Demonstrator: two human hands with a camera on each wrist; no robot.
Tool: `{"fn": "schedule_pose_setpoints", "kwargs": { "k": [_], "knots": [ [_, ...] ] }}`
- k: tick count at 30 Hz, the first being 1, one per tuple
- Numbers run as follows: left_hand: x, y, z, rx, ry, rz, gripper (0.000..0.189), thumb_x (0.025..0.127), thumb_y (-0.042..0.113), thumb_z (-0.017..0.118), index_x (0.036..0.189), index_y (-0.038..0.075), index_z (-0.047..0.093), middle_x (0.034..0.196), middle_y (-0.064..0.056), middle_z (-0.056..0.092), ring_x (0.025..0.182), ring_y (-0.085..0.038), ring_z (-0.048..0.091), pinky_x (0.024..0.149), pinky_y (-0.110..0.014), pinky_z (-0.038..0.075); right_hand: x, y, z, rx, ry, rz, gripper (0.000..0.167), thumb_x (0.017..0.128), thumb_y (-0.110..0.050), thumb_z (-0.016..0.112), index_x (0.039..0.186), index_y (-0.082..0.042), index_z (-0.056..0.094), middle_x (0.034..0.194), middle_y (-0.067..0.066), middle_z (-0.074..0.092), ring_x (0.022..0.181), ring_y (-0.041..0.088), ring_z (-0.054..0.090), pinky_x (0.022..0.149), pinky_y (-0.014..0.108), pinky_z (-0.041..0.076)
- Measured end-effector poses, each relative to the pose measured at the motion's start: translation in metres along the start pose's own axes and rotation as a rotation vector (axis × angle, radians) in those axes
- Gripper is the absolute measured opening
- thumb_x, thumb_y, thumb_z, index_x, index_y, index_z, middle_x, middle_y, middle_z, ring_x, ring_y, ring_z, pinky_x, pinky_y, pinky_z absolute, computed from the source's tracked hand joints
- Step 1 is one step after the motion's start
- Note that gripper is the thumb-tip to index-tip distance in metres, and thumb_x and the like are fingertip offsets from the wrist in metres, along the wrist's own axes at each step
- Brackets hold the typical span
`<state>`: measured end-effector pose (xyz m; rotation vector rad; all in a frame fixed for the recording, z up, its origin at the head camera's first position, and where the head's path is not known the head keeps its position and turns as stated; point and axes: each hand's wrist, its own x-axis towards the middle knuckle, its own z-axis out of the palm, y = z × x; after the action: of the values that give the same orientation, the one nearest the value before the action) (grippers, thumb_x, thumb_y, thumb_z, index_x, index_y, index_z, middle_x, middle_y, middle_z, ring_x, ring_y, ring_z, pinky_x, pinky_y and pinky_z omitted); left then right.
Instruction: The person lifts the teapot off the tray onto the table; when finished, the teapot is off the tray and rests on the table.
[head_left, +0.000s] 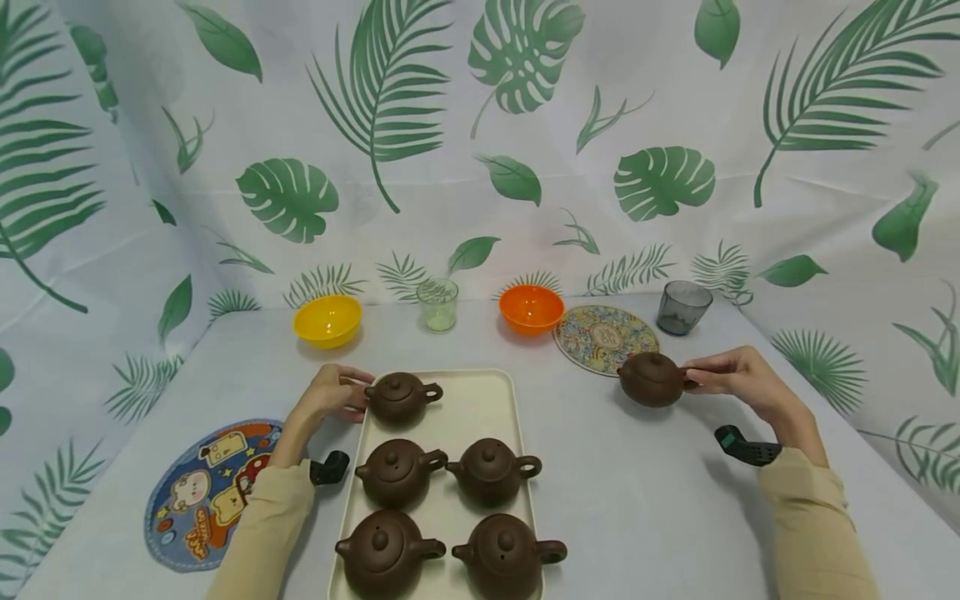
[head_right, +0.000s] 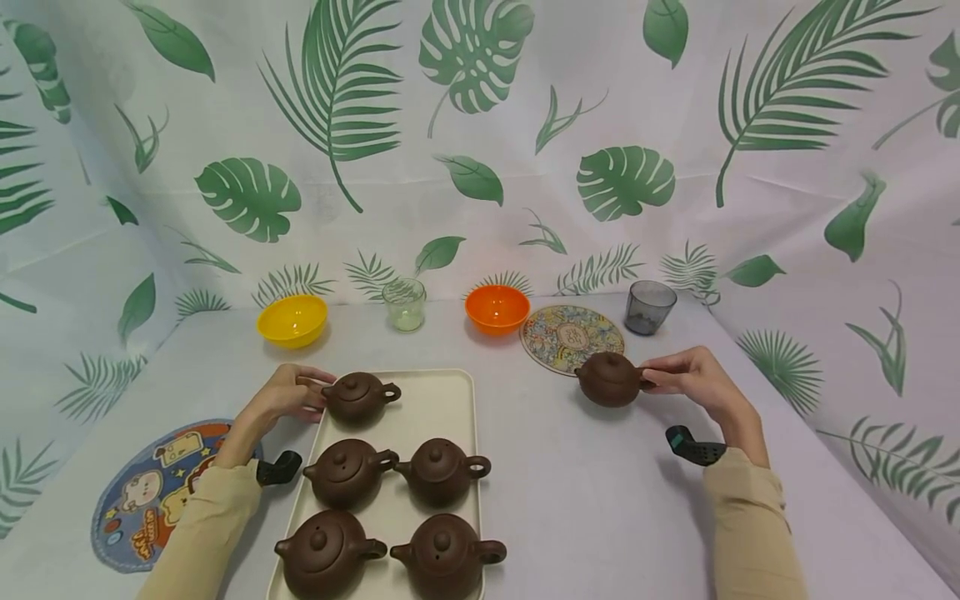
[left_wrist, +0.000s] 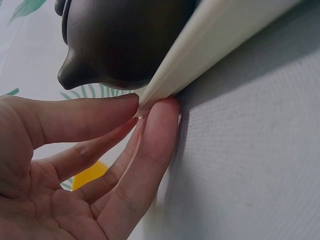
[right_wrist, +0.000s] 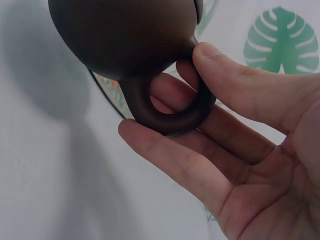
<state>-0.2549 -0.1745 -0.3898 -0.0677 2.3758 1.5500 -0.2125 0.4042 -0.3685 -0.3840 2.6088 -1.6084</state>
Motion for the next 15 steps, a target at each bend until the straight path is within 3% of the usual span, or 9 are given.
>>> {"fn": "schedule_pose_setpoints", "kwargs": {
  "k": [15],
  "knots": [
    [-0.001, 0.0, 0.0, -0.018, -0.002, -0.003, 0.044, 0.079, -0.012, 0.054, 0.123, -0.015, 0.053, 0.095, -0.02, 0.064, 0.068, -0.016, 0.063, 0.059, -0.031, 0.059, -0.007, 0.021, -0.008, -0.004, 0.023, 0.076, 0.023, 0.091, -0.004, 0.061, 0.108, 0.012, 0.067, 0.093, -0.017, 0.069, 0.082, 0.005, 0.069, 0.071, 0.023, 0.058]
  ]
}}
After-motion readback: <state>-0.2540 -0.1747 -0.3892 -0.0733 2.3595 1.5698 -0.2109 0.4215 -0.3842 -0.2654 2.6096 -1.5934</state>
